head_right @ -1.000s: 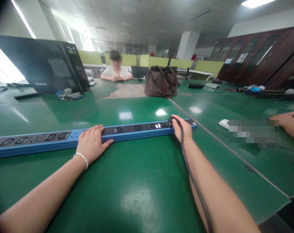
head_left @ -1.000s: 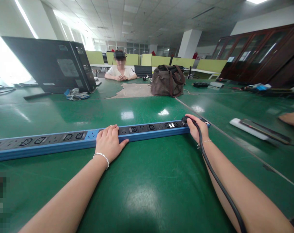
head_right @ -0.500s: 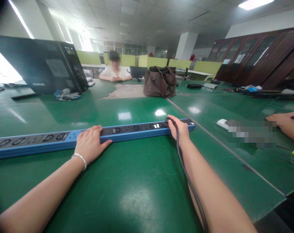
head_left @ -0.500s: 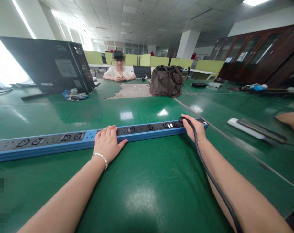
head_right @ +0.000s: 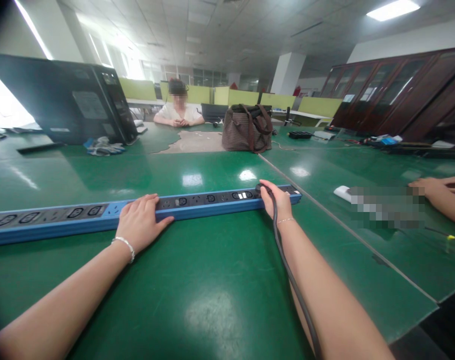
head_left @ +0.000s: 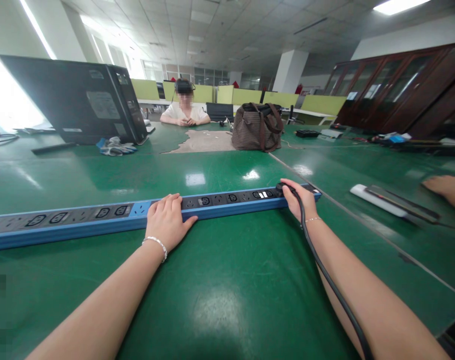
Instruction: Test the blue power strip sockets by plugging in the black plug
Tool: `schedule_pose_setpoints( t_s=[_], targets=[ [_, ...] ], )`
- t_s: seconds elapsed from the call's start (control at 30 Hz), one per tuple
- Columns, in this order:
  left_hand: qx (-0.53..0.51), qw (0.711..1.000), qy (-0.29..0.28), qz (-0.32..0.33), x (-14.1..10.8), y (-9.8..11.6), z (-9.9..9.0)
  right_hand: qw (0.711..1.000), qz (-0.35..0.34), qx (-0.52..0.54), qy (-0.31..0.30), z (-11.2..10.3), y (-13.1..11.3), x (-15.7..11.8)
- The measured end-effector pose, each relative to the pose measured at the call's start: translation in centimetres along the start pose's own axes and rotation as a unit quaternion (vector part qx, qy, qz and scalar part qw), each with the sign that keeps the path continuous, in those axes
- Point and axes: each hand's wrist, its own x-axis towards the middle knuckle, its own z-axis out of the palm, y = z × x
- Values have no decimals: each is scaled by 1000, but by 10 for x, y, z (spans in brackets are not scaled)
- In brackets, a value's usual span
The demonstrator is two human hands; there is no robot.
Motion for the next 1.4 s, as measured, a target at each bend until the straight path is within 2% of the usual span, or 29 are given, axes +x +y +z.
schedule_pose_setpoints(
  t_s=[0.2, 0.43, 0.57, 0.8, 1.03, 1.17, 1.4],
  targets=[
    [-3, 1000, -1, -4, 0, 1, -2, 1000, 3, -1, 8, 1, -7, -4],
    [3, 1000, 4, 0, 0, 0, 0, 999, 16, 35, 29, 5, -2, -4],
    [7, 1000, 3, 0, 0, 0, 1, 999, 33, 20, 38, 4, -2, -5],
    [7, 1000, 2, -3, 0, 1, 1, 998, -15, -59, -31, -4, -4, -12],
    [9, 1000, -1, -5, 0, 1, 1, 990, 17, -129, -52, -7, -11, -7],
    [8, 1000, 3, -6, 0, 1, 1, 986, -4, -156, -60, -7, -14, -12],
    [10, 1000, 0, -6, 0, -1, 2, 998, 28, -60, -11, 1, -8, -16]
  ],
)
